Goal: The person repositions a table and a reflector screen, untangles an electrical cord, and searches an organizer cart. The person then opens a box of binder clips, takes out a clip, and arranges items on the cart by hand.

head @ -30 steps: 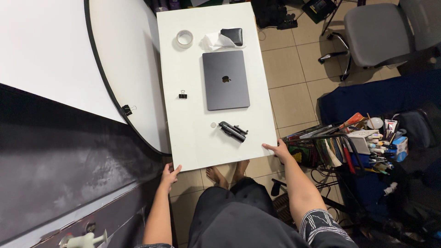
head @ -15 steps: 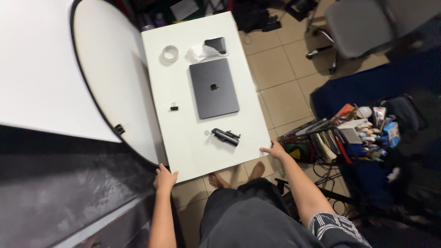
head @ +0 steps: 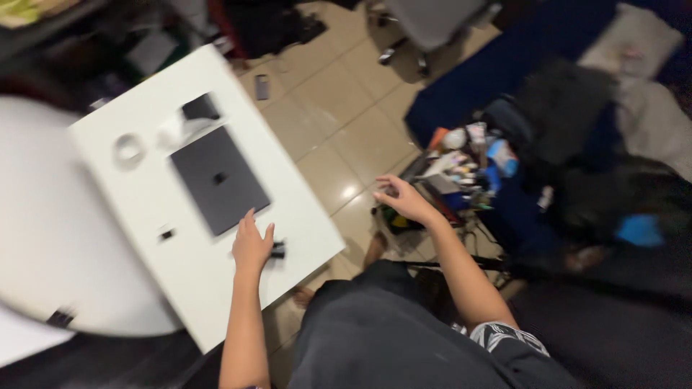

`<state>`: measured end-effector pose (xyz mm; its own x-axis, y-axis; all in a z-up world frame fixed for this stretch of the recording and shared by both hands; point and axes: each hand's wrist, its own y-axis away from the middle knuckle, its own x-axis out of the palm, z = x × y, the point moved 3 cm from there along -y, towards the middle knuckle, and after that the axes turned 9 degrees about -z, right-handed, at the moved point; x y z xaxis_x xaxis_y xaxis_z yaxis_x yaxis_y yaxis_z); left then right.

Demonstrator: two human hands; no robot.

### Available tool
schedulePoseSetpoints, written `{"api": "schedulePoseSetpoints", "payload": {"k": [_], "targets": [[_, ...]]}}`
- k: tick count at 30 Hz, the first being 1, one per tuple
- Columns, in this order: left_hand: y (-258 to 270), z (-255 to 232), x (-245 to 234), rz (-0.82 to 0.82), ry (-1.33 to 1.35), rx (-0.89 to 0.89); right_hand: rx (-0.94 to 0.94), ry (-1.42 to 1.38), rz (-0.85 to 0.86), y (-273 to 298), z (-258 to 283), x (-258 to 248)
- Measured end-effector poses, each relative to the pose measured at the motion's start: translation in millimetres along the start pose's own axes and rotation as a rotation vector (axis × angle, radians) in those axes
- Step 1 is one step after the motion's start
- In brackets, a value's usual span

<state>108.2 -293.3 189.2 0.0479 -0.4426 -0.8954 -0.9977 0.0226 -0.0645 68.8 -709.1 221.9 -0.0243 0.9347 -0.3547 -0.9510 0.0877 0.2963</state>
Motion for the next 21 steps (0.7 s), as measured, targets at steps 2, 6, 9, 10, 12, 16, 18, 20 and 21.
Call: {"api": "schedulePoseSetpoints", "payload": {"k": [2, 6, 9, 10, 12, 16, 18, 20, 21], "targets": [[-30, -71, 20, 0.09, 0.109, 0.06, -0.015, -0.081, -0.096, 0, 3, -57], [-76, -215, 56, 0.276, 0.248, 0.276, -0.13, -0.098, -0.384, 7, -22, -163], [-96, -310, 71, 0.246, 0.29, 0.53, -0.071, -0.167, -0.529, 22, -51, -224], [-100, -335, 75, 0.26, 0.297, 0.546, -0.06, -0.164, -0.549, 29, -60, -238], [-107, -375, 82, 0.324, 0.338, 0.594, -0.009, -0.134, -0.66, 46, -76, -258], [-121, -439, 98, 0.35, 0.444, 0.764, 0.073, -0.154, -0.704, 69, -104, -262], [-127, -466, 112, 0.486, 0.387, 0.786, 0.116, -0.103, -0.672, 80, -112, -252], [-136, -499, 126, 0.496, 0.419, 0.879, 0.166, -0.12, -0.65, 88, -115, -245], [-140, -515, 132, 0.491, 0.452, 0.953, 0.203, -0.133, -0.608, 88, -115, -241]]}}
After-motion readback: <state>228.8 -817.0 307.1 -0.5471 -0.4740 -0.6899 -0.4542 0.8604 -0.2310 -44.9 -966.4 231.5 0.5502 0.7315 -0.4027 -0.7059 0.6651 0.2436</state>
